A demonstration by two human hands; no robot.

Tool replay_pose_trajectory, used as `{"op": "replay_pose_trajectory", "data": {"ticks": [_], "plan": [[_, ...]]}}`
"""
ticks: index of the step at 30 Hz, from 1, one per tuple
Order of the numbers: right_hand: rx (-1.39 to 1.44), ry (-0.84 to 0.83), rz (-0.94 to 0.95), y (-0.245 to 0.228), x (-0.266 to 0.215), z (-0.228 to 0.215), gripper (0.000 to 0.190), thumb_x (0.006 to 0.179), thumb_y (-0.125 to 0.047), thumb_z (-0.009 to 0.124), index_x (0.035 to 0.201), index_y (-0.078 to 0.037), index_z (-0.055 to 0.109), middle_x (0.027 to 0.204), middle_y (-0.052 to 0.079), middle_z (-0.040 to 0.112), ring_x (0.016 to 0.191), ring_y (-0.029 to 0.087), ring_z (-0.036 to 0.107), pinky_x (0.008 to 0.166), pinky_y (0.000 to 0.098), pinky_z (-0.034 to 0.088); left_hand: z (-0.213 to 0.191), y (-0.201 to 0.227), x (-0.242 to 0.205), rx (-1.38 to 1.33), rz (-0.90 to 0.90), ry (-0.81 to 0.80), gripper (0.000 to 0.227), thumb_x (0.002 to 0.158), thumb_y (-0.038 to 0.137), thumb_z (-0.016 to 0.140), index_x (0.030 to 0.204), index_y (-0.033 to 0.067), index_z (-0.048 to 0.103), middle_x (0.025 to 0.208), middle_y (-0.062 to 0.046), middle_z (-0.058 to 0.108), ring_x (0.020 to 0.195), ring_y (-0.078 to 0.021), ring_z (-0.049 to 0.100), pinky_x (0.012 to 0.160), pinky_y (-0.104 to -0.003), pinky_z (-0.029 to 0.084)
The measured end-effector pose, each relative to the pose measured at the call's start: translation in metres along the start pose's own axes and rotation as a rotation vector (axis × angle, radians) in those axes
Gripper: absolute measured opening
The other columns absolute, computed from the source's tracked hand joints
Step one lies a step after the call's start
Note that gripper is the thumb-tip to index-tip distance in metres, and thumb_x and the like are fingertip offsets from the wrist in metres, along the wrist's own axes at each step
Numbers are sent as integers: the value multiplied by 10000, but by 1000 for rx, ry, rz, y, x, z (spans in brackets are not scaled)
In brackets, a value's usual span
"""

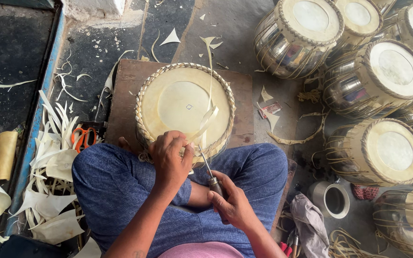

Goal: The person sits on the floor and uses a tool to weave a white strap around the rim of a drum. They repeatedly pull the strap through the existing weave and tighten it to secure the drumhead.

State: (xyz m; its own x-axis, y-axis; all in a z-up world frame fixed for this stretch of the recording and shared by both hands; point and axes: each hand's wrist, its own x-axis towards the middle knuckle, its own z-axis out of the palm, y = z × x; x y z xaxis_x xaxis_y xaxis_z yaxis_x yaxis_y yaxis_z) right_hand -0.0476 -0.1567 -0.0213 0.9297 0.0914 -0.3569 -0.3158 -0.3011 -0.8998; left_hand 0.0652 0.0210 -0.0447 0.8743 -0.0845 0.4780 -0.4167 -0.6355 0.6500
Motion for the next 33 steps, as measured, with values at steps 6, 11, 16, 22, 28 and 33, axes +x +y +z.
{"op": "replay_pose_trajectory", "data": {"ticks": [6, 11, 16, 22, 28, 33], "plan": [[41, -15, 4, 6, 2, -1, 633, 928, -377, 677, 1477, -125, 487, 729, 13, 624, 605, 102, 654, 518, 266, 526, 7, 4, -1, 67, 6, -15, 119, 845, 192, 749, 833, 99, 674, 1058, -32, 658, 1059, -234, 595, 1005, -466, 325], [869, -304, 85, -2, 4, -3, 569, 986, -238, 659, 1493, -88, 450, 842, 47, 603, 593, 118, 597, 513, 251, 481, 13, 4, -4, 74, 48, -56, 58, 842, 194, 734, 845, 149, 697, 1078, -15, 653, 1051, -218, 566, 974, -449, 292], [-784, 51, -224, -39, -44, -55, 522, 875, -122, 626, 1386, -119, 518, 1098, 168, 684, 867, 346, 691, 708, 428, 561, 8, 0, -6, 97, 64, -116, 96, 776, 220, 741, 837, 158, 699, 1055, -42, 627, 1038, -228, 543, 956, -464, 274], [-888, -184, -164, -21, -62, -91, 268, 861, -166, 686, 1127, -162, 654, 1000, 66, 652, 974, 279, 651, 825, 428, 521, -8, -10, 6, -28, 91, -200, 141, 845, 286, 749, 905, 164, 714, 979, 6, 644, 963, -209, 590, 929, -440, 293], [-1017, -74, -259, 63, 38, 5, 236, 834, -101, 670, 1057, -172, 695, 1042, 75, 639, 1015, 310, 616, 801, 478, 481, -15, -8, 15, -111, 94, -191, 120, 917, 262, 709, 921, 142, 705, 944, 4, 654, 932, -192, 635, 919, -409, 315], [-452, 279, -362, 21, 43, 3, 140, 902, -103, 696, 1036, -143, 696, 978, 81, 643, 867, 277, 696, 714, 381, 576, -14, -8, 19, -88, 48, -208, 140, 912, 251, 727, 856, 129, 688, 911, -2, 651, 899, -206, 641, 900, -407, 329]]}}
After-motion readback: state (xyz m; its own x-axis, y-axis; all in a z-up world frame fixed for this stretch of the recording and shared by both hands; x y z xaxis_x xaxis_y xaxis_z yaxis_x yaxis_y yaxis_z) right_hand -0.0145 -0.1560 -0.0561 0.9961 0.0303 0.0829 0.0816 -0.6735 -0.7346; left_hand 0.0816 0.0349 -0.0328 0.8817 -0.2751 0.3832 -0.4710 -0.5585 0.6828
